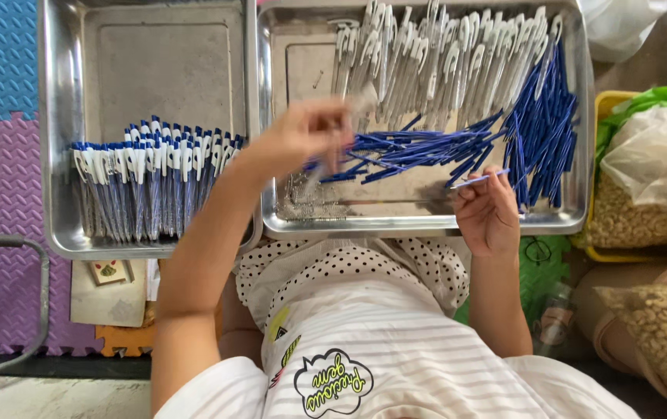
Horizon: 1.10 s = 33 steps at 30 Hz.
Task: The person assembles pens by hand, inserting blue ink refills and white pen caps into pen bodies, and then organizes the finished pens into a metal tray.
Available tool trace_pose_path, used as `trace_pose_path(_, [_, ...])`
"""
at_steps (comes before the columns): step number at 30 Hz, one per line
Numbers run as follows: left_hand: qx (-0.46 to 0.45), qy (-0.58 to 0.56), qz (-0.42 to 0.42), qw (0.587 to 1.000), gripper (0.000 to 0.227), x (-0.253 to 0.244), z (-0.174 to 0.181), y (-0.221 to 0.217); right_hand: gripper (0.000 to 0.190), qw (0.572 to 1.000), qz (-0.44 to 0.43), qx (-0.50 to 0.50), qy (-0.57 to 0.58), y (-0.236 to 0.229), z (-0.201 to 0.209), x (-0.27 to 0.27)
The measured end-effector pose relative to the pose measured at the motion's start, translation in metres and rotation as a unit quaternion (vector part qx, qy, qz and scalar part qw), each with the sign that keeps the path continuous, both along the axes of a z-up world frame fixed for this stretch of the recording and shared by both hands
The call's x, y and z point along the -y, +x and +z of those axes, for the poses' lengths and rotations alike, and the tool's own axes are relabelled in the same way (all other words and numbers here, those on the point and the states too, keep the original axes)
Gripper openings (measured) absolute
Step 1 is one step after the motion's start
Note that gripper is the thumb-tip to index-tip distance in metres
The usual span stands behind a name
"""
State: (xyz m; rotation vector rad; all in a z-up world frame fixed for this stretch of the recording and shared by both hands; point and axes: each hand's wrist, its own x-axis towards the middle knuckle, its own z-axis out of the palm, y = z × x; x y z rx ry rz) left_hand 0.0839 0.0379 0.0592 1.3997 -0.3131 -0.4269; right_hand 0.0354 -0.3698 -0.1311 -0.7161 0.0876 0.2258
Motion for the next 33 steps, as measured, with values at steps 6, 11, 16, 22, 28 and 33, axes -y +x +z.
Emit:
trace_pose_path(6, [-0.046, -0.104, -0.092, 0.989, 0.044, 0.009, 0.011, -0.079, 0.016, 0.989, -0.006, 0.144, -0.030, 0.000, 0.093, -0.066])
trace_pose_path(11, [-0.033, -0.115, -0.092, 0.989, 0.047, 0.007, 0.012, -0.090, 0.021, 0.980, -0.009, 0.189, -0.054, 0.000, 0.109, -0.083])
trace_pose_path(16, [-0.015, -0.096, -0.090, 0.991, 0.046, 0.009, 0.008, -0.091, 0.020, 0.979, -0.011, 0.196, -0.051, 0.000, 0.107, -0.089])
trace_pose_path(22, [-0.008, -0.036, -0.095, 0.995, 0.046, 0.013, 0.010, -0.088, 0.020, 0.978, -0.017, 0.195, -0.072, -0.006, 0.109, -0.096])
trace_pose_path(28, [-0.011, -0.009, -0.102, 0.995, 0.046, 0.016, 0.013, -0.088, 0.027, 0.958, -0.029, 0.227, -0.173, -0.001, 0.138, -0.097])
trace_pose_path(33, [-0.066, -0.093, -0.055, 0.992, 0.049, 0.035, -0.005, -0.094, 0.018, 0.919, 0.063, 0.271, -0.278, -0.002, 0.185, -0.125])
